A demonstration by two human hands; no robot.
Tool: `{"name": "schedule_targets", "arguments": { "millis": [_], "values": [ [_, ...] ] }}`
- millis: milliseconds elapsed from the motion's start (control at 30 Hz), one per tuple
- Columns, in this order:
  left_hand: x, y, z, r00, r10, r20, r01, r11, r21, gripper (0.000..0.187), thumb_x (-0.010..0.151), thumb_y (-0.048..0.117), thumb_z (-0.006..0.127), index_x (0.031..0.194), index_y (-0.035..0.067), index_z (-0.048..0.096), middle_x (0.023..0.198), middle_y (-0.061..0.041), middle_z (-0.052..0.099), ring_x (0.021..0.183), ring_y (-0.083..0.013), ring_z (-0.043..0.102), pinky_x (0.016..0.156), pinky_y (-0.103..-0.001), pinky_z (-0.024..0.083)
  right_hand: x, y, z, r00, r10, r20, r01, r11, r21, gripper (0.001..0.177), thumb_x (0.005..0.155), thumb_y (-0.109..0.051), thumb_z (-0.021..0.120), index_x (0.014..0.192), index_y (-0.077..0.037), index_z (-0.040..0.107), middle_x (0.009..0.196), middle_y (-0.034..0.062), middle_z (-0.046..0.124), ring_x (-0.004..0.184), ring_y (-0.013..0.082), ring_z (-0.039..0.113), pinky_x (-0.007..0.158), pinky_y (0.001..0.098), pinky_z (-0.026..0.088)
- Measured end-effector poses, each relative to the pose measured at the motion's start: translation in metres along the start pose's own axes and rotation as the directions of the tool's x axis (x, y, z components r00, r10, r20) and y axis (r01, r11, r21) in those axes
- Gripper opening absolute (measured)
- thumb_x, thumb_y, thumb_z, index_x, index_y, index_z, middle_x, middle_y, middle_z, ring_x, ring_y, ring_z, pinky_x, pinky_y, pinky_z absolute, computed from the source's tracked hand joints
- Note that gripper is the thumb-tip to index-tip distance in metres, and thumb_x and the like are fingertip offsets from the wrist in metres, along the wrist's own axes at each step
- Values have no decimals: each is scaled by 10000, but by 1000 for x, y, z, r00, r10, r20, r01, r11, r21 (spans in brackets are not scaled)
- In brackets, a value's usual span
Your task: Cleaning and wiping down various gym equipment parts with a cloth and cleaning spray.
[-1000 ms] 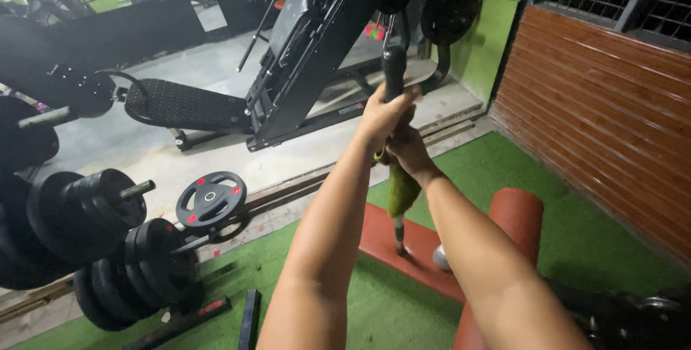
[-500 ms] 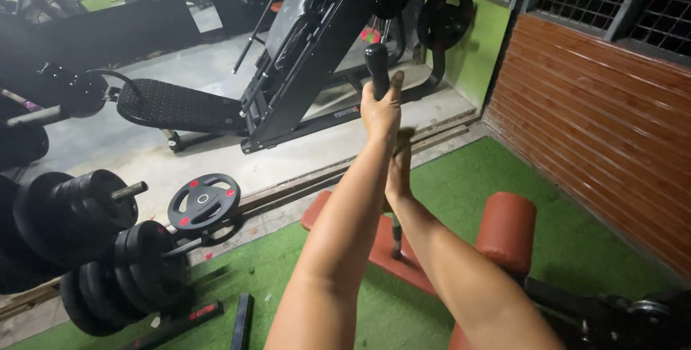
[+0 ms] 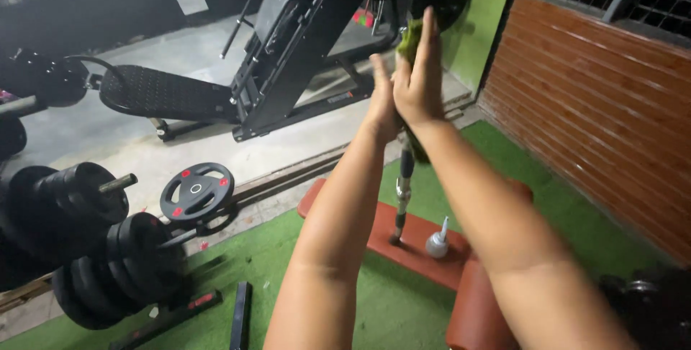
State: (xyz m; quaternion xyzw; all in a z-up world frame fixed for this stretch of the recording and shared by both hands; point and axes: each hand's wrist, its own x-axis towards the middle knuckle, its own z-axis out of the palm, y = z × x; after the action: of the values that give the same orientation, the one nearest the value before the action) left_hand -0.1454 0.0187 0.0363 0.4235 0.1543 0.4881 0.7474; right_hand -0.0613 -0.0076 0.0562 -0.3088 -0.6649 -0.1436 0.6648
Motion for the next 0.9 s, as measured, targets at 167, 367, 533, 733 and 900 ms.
{"name": "schedule_targets", "arguments": {
  "millis": [167,367,533,733,900],
  "values": [
    [25,-31,-13,990,-75,118,79,996,-30,849,942,764,408,1437,88,548,1314,-137,664,1165,-296,646,1010,-436,519,25,3,-11,998,-11,-57,6,996,-94,583,1066,-172,667,1546,-33,367,1453,237,519,1351,409,519,1180,468,423],
    [48,-73,-42,975,-81,208,106,988,-116,753,1003,675,499,1354,19,618,1187,-164,714,1026,-298,685,950,-457,532,15,42,-12,951,243,-193,-245,969,13,468,1000,-395,842,1241,-54,630,1105,141,757,1021,332,764,939,411,598],
    [24,-69,-39,967,16,253,61,954,-294,705,991,601,513,1417,40,560,1272,-167,676,1119,-313,661,1039,-458,500,-24,52,2,946,141,-291,-163,985,-53,590,1046,-398,833,1350,19,547,1283,221,678,1197,397,689,1065,443,538],
    [10,-92,-63,997,74,13,-69,970,-234,853,943,699,475,1583,161,306,1548,-109,473,1383,-262,499,1155,-391,396,-129,71,25,900,358,-250,-390,916,-91,518,1013,-330,754,1337,13,540,1267,220,661,1178,390,662,1036,441,521],
    [38,-163,-127,981,163,110,-168,985,40,931,1080,652,538,1629,-82,372,1523,-223,538,1353,-300,468,1200,-424,349,-190,109,38,799,596,-87,-593,803,52,330,970,-243,702,1187,-59,536,1043,125,618,971,242,607,872,402,535]
  ]
}}
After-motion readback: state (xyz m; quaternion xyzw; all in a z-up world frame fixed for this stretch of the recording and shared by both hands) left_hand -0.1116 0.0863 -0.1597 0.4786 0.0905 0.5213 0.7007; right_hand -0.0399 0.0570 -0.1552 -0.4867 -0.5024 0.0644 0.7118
